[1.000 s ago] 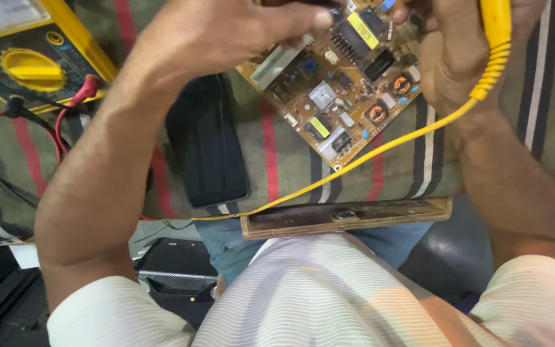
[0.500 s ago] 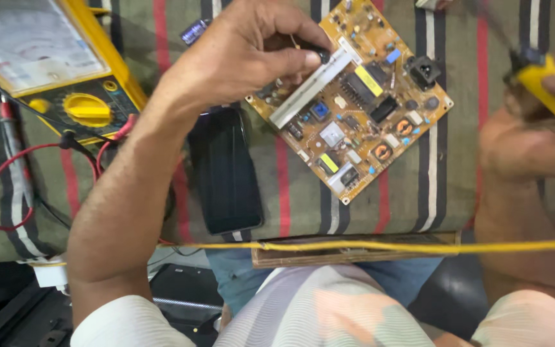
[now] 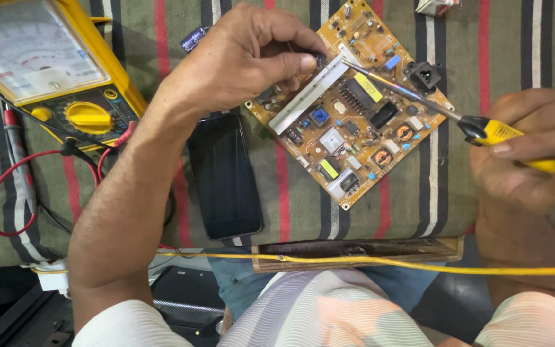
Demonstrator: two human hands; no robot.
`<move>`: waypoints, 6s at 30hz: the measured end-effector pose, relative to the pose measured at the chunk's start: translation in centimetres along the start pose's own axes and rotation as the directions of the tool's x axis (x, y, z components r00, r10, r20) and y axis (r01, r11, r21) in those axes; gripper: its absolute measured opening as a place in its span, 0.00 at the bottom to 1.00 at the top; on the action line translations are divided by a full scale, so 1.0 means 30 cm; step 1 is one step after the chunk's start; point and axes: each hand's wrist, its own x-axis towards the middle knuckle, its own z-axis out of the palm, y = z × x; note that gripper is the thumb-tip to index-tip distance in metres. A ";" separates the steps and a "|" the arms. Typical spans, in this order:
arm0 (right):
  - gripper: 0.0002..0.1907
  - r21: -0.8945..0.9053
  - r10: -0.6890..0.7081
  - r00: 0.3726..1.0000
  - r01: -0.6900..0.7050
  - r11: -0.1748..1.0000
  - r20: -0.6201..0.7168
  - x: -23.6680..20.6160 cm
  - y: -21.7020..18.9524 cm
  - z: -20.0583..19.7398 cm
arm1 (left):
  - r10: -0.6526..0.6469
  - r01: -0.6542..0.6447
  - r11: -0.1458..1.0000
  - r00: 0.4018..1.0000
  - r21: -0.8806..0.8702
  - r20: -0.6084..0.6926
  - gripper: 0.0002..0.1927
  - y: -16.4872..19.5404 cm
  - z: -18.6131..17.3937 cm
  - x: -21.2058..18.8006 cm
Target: The person uses a soldering iron to remove and replace small electronic components on a circuit board. They flip the board to access both sides, heat solder joints, and manipulate capacitors and other parts with their hands and the tool.
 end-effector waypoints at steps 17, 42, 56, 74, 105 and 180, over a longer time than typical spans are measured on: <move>0.29 -0.197 0.042 0.997 -0.028 0.980 0.070 -0.092 0.038 -0.116 | 0.024 -0.023 0.997 1.000 -0.067 0.020 0.09 -0.032 0.014 -0.008; 0.21 -0.706 0.555 0.536 0.114 0.699 0.636 0.327 0.130 0.306 | -0.012 0.106 0.820 0.986 0.562 -0.169 0.10 -0.053 0.069 -0.056; 0.33 -0.843 0.743 0.428 0.096 0.529 0.515 0.442 0.172 0.272 | -0.056 0.015 0.969 0.986 -0.248 -0.156 0.10 -0.046 0.053 -0.017; 0.10 -0.645 0.693 0.411 -0.274 0.714 0.593 0.554 0.033 0.101 | 0.103 -0.199 0.835 0.972 -0.513 -0.210 0.08 0.035 0.081 -0.032; 0.16 -0.258 0.322 0.926 -0.366 0.894 -0.198 0.148 0.032 0.234 | 0.455 -0.083 0.768 0.769 0.635 -0.450 0.09 0.047 0.198 -0.037; 0.13 -0.401 0.264 0.953 -0.302 0.865 -0.147 0.106 0.009 0.206 | 0.501 -0.013 0.663 0.751 0.749 -0.430 0.09 0.038 0.221 -0.031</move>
